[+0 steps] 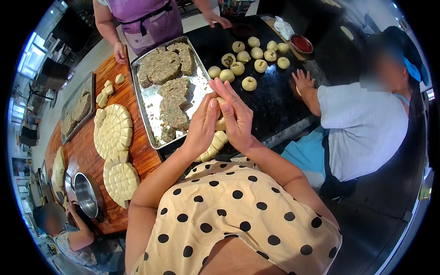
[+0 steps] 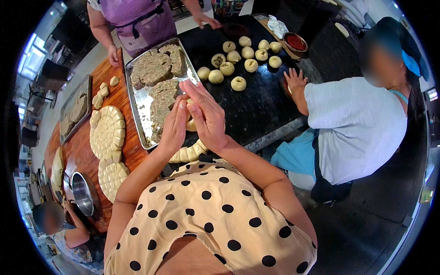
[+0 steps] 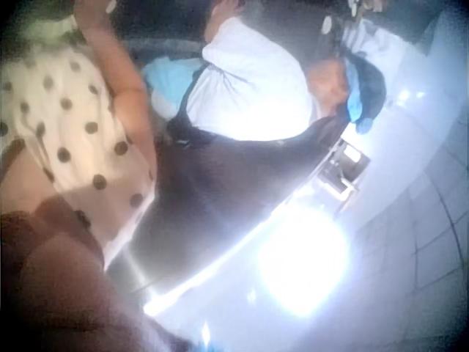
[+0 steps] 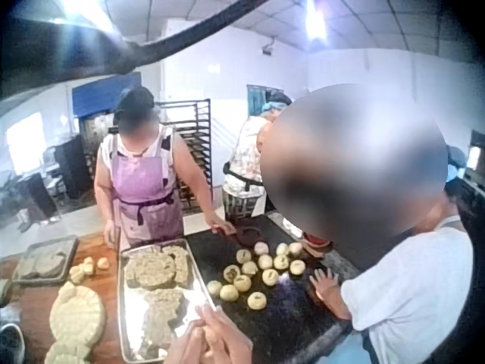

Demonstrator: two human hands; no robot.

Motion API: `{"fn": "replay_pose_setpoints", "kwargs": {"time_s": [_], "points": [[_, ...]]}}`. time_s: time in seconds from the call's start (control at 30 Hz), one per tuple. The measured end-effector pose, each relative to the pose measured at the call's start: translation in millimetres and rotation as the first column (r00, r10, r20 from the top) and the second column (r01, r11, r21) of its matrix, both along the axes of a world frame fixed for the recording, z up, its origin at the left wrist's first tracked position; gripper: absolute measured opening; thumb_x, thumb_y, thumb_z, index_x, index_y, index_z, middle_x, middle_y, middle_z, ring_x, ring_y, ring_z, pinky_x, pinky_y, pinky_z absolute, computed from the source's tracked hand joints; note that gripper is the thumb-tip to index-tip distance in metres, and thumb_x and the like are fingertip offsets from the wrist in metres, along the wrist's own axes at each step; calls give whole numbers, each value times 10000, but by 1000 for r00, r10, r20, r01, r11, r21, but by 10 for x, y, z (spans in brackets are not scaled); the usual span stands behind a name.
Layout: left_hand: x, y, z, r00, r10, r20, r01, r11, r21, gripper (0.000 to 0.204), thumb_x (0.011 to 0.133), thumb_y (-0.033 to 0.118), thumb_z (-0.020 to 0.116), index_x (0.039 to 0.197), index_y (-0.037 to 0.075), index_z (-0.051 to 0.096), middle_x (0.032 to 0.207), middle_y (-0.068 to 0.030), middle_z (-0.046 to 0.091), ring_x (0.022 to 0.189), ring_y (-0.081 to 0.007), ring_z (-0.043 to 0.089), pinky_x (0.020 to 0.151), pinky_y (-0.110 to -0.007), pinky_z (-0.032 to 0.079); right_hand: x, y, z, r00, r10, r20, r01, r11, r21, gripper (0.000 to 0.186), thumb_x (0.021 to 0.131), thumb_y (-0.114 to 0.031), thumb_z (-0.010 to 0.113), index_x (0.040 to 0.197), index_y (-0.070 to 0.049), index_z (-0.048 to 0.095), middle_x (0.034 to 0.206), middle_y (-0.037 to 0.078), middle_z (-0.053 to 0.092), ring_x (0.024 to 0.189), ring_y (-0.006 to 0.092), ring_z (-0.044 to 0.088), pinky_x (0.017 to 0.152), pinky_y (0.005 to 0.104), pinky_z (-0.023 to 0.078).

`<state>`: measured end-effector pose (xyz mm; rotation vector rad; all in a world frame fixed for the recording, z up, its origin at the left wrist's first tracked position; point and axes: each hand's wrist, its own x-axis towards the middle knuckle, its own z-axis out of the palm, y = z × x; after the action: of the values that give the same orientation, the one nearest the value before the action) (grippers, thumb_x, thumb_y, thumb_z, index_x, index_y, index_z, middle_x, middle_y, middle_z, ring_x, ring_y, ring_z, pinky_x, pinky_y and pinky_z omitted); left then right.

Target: The person prepares buns by hand, placing a meat and vegetable filling onto pieces of dough and folding the dough over the filling to seal it.

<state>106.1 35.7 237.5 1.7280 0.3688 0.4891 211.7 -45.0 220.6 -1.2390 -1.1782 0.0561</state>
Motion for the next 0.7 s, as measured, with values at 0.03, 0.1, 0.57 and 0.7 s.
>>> {"fn": "replay_pose_setpoints", "kwargs": {"time_s": [0.03, 0.1, 0.57, 0.7], "points": [[-1, 13, -5, 1000, -4, -7, 4, 1000, -2, 548, 1083, 424, 212, 1406, 27, 408, 1288, -111, 512, 1188, -164, 477, 990, -299, 412, -4, 17, 36, 1000, 20, -4, -20, 999, 35, 495, 986, -318, 556, 1363, 0, 521, 1345, 167, 580, 1309, 299, 513, 1132, 446, 337], [-30, 84, 24, 997, -77, 7, 76, 971, -226, 599, 1071, 476, 204, 1465, 50, 352, 1356, -122, 479, 1242, -187, 473, 1023, -305, 408, -30, 57, 123, 998, 59, -9, -58, 993, 103, 597, 956, -390, 596, 1397, -3, 487, 1425, 156, 516, 1355, 313, 460, 1143, 458, 317], [73, 93, -147, 935, 114, 336, 257, 436, -862, 611, 1051, 492, 277, 1422, 27, 414, 1394, -151, 500, 1306, -277, 466, 1116, -436, 360, -190, 125, 138, 998, 57, 5, -57, 995, 78, 145, 800, -45, 718, 920, -40, 637, 1028, 115, 678, 1046, 250, 647, 1057, 403, 424], [76, 45, -202, 934, 238, 266, 173, 351, -920, 595, 1048, 472, 280, 1410, 22, 420, 1384, -181, 504, 1276, -309, 495, 1101, -451, 381, -240, 157, 123, 996, 74, 43, -77, 994, 79, 168, 802, -76, 750, 898, -44, 616, 1035, 112, 675, 1062, 249, 644, 1078, 404, 398]]}}
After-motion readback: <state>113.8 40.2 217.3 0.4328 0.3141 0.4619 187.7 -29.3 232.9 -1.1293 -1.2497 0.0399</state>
